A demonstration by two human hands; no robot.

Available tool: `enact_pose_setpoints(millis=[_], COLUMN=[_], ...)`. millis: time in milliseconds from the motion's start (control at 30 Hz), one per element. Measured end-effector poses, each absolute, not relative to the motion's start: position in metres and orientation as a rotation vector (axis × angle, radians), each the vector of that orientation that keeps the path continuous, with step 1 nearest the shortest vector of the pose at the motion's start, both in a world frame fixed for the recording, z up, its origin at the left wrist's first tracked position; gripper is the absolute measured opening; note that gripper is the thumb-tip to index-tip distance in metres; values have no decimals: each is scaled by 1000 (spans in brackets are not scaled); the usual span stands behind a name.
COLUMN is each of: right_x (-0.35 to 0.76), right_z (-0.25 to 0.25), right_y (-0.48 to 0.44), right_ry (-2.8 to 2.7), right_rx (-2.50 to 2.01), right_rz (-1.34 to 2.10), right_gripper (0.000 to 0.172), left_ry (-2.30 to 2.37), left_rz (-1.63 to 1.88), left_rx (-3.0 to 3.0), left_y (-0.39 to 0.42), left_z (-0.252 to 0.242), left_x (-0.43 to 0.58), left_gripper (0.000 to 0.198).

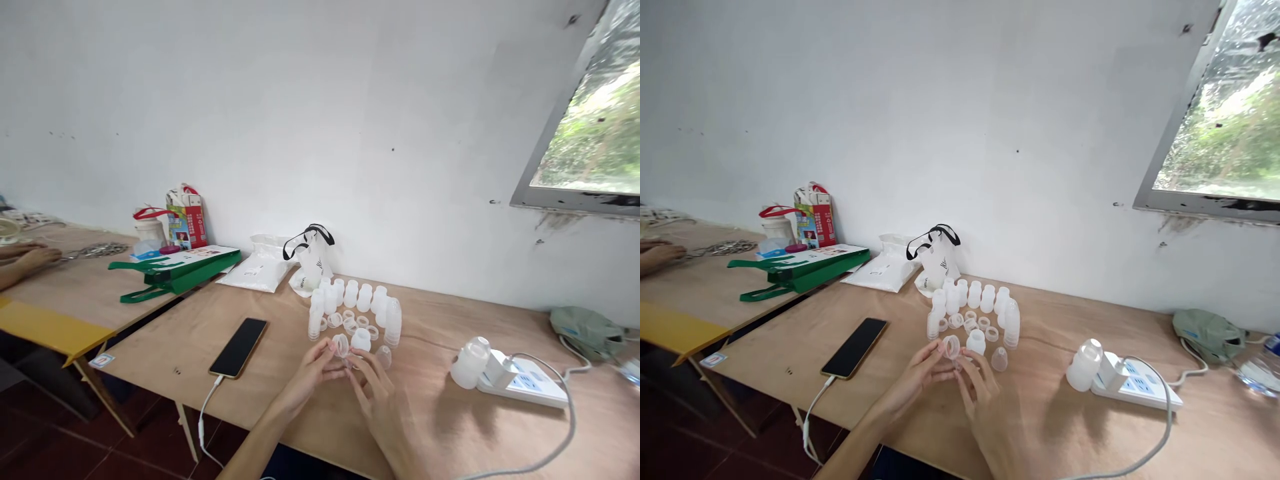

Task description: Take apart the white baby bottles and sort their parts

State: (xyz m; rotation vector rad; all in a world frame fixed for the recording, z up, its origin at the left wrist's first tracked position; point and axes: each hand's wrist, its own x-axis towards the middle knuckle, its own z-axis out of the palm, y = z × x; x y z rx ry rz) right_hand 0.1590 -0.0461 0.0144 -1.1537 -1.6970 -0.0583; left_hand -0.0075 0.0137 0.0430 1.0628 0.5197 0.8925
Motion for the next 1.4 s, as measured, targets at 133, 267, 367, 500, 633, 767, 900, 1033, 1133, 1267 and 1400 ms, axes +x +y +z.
enact_pose_setpoints(millis=[133, 267, 367, 500, 633, 767, 900, 1033, 1133, 1267, 1400], right_x=[158, 162, 163, 160, 157, 157, 158, 159, 161, 164, 165], right_z=[14, 15, 16, 16, 15, 13, 9, 7, 13, 17, 14], right_y=[-44, -41, -41, -44, -45, -43, -40, -40, -42, -44, -42], right_ry=[-1564, -1560, -1603, -1592, -1510, -1472, -1381, -1357, -1454, -1567, -1556], right_rx=[-1139, -1091, -1066, -1090, -1140, -1150, -1169, -1172, -1147, -1116, -1065], right_rz=[-75, -34, 3, 65, 43, 227, 329, 335, 290, 286, 252], right_gripper=[18, 13, 15, 14, 12, 21, 25, 30, 30, 25, 20], left_ry=[539, 550, 533, 533, 530, 534, 529, 522, 511, 474, 461], left_rz=[884, 893, 896, 872, 830, 810, 805, 815, 838, 792, 766], left_rx=[1035, 967, 951, 998, 1072, 1121, 1122, 1066, 998, 979, 1004], left_y=[15, 15, 15, 15, 15, 15, 14, 13, 13, 14, 15], left_z=[46, 50, 51, 52, 57, 59, 59, 59, 59, 60, 58], left_x=[-10, -12, -14, -16, -18, -19, -18, -18, -19, -22, -24], left_gripper=[48, 52, 47, 44, 47, 49, 47, 45, 45, 45, 42])
